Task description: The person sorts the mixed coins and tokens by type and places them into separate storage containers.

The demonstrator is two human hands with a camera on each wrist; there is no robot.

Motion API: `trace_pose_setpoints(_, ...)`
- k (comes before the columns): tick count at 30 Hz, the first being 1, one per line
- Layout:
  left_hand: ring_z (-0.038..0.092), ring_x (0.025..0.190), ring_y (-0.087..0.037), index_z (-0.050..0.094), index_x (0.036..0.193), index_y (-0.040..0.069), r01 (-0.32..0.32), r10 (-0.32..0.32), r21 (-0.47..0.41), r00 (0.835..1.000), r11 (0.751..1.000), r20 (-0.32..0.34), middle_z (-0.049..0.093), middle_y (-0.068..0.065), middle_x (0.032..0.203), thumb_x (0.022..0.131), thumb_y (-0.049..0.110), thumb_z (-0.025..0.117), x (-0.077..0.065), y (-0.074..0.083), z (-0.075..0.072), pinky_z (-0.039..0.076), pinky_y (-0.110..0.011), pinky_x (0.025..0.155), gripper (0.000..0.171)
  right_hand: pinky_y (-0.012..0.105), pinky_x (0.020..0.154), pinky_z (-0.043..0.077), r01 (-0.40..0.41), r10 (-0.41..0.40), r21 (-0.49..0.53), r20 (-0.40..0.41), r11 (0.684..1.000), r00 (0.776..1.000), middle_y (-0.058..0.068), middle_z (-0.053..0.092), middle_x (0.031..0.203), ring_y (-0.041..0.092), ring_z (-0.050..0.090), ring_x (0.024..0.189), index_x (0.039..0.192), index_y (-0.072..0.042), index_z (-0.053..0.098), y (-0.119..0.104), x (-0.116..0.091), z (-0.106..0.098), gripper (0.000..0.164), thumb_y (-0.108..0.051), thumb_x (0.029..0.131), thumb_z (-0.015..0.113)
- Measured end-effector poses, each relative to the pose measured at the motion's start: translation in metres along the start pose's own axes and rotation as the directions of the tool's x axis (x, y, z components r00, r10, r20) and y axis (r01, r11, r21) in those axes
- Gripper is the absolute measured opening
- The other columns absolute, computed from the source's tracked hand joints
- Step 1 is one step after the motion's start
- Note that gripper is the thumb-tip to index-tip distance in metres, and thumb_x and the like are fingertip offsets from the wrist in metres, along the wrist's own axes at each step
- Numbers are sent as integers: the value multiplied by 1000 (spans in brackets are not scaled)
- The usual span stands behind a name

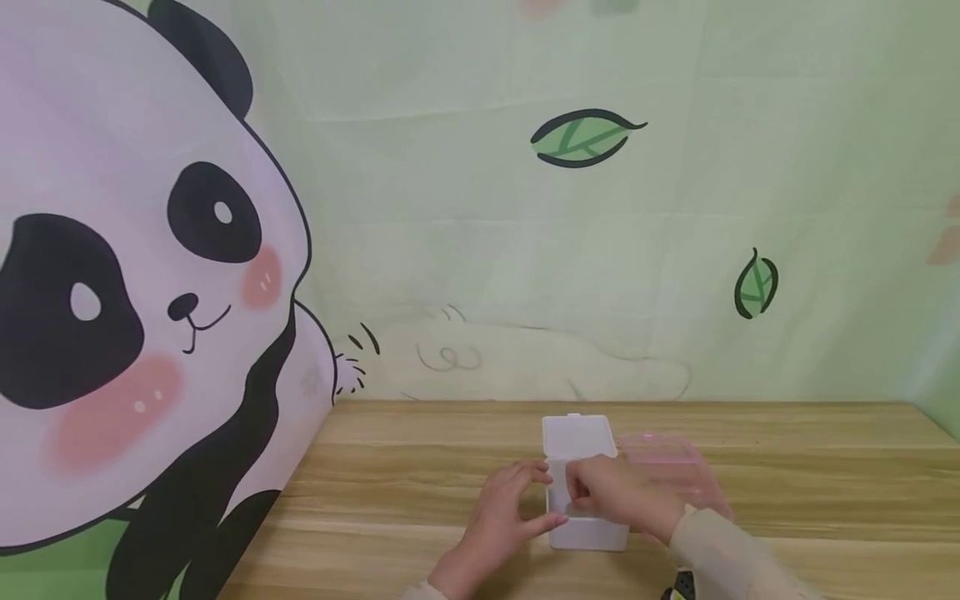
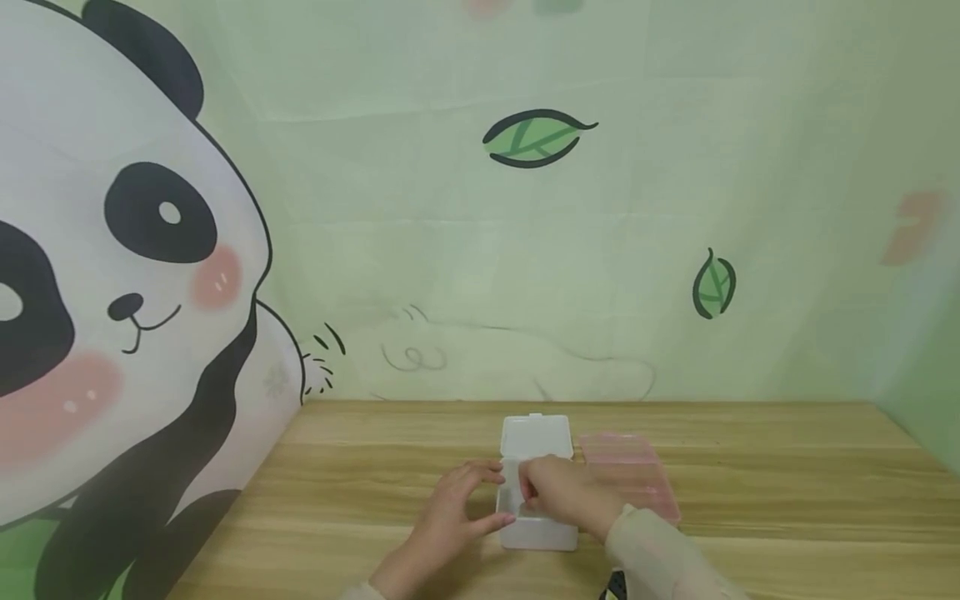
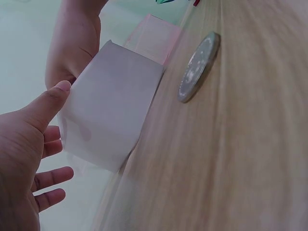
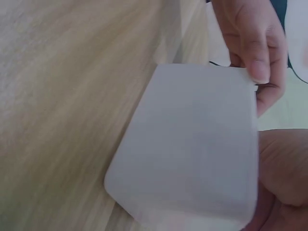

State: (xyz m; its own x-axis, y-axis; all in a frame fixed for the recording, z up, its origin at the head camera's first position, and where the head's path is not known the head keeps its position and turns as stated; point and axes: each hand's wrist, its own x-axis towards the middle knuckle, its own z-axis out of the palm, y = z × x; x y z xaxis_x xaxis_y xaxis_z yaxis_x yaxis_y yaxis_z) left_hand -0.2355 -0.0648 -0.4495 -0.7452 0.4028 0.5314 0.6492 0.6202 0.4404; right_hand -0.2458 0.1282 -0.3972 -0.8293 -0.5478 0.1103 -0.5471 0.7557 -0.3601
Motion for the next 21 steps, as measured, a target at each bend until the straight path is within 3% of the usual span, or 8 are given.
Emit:
trace_pose_setpoints(12, 57, 120, -20, 63, 109, 15, 36, -35, -21, 999, 999, 28, 63, 2, 127, 79, 38, 76, 1, 3, -2, 44, -46, 102, 40, 20, 53, 36, 2, -3, -97, -9, 995, 1000, -7, 52, 62, 5, 43, 58, 68, -14, 55, 1, 3, 5, 22, -2, 75, 72)
trace_pose_setpoints(21, 58, 117, -21, 63, 107, 14, 2, -2, -17, 1000, 1000, 2, 64, 0, 125, 80, 38, 75, 0, 1, -1, 45, -46, 100, 39, 22, 53, 38, -29, 29, -116, -2, 993, 1000, -6, 53, 62, 7, 44, 59, 68, -14, 55, -1, 3, 6, 23, -3, 75, 74)
